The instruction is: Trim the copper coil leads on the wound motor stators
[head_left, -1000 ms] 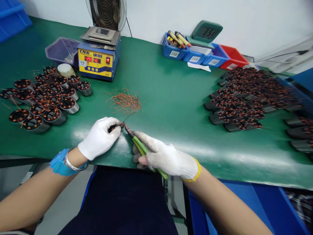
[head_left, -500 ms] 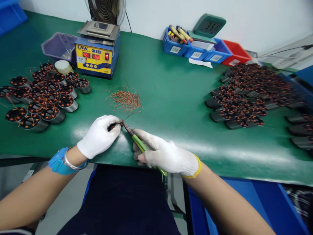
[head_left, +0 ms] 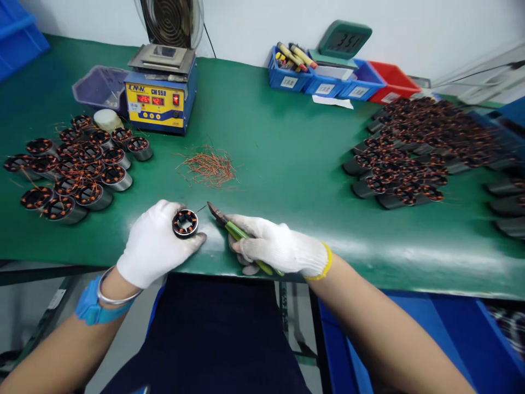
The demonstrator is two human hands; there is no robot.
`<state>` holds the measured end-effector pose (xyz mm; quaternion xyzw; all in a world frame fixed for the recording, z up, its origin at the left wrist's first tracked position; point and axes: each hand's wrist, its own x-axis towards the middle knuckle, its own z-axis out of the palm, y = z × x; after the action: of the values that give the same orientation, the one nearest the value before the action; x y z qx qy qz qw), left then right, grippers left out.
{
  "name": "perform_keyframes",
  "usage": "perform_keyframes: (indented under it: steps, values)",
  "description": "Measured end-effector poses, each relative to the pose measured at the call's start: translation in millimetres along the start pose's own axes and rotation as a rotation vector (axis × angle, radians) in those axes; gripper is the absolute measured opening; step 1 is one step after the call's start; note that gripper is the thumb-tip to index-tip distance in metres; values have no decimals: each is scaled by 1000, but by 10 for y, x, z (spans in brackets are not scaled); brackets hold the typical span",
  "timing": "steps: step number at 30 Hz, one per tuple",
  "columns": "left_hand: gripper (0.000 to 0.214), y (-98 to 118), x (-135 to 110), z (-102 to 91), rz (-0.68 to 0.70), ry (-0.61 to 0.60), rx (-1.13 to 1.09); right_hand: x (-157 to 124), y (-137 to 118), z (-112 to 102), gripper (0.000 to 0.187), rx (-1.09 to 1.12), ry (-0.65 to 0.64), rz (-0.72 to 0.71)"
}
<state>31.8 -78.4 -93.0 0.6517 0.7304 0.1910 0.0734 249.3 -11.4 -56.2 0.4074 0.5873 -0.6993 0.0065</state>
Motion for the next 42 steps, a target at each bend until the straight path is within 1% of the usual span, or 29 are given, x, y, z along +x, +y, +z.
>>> perform_keyframes:
  steps: [2,4,6,8,11,13,15,17,19,20,21,24,25,26,27,29,30,31,33,34,36,37,38,39,41,42]
  values:
    - [41,-15,-41,-5,-9,-38,19,22,5,-20,58,50,-15,-4]
    - [40,-27,-58,-8,24,-53,-14,78,8,-47,50,149,-15,-12]
    - [42,-29,-54,-8,134,-56,-66,161,5,-75,43,276,-4,-47]
    - [43,-11,-23,-10,305,-57,-101,250,-9,-93,39,326,-5,-126]
    - [43,75,94,-31,540,-69,-67,346,-43,-91,37,173,-5,-241]
    - [44,169,204,-57,605,-100,9,371,-57,-86,37,61,68,-295]
    - [43,275,313,-86,578,-123,110,372,-50,-100,37,38,175,-349]
    - [36,370,405,-110,495,-113,220,365,-23,-138,38,55,283,-397]
    - [29,424,480,-134,423,-88,271,359,13,-189,35,77,362,-406]
    - [27,429,514,-150,392,-98,245,357,29,-214,34,81,391,-402]
    - [26,419,546,-169,362,-136,178,356,40,-235,32,81,412,-398]
    - [28,332,625,-235,303,-378,-152,358,39,-263,33,84,453,-391]
    - [30,302,641,-248,286,-406,-262,361,30,-260,34,87,470,-386]
    - [30,282,649,-249,265,-370,-350,366,21,-255,35,96,483,-378]
    - [32,275,650,-236,243,-291,-402,373,12,-248,35,107,487,-371]
    - [45,299,634,-172,197,-114,-398,390,9,-239,35,130,476,-379]
    - [48,324,620,-132,185,-78,-362,400,15,-237,35,138,466,-396]
    - [44,349,606,-97,184,-94,-330,407,24,-237,36,143,463,-414]
    - [31,375,582,-64,183,-211,-369,409,42,-234,37,139,486,-428]
    - [30,367,576,-72,186,-301,-443,401,47,-226,38,133,502,-415]
    - [28,306,583,-124,203,-489,-657,373,41,-190,41,129,501,-374]
    - [27,259,595,-156,213,-546,-764,358,31,-163,42,134,483,-358]
    - [28,212,612,-181,210,-530,-859,345,20,-134,43,142,457,-348]
    - [30,170,629,-194,197,-443,-935,338,10,-107,43,155,442,-345]
    - [32,130,652,-176,143,-175,-999,344,0,-69,42,203,459,-341]
    - [32,139,653,-146,124,-77,-983,357,2,-62,42,244,484,-340]
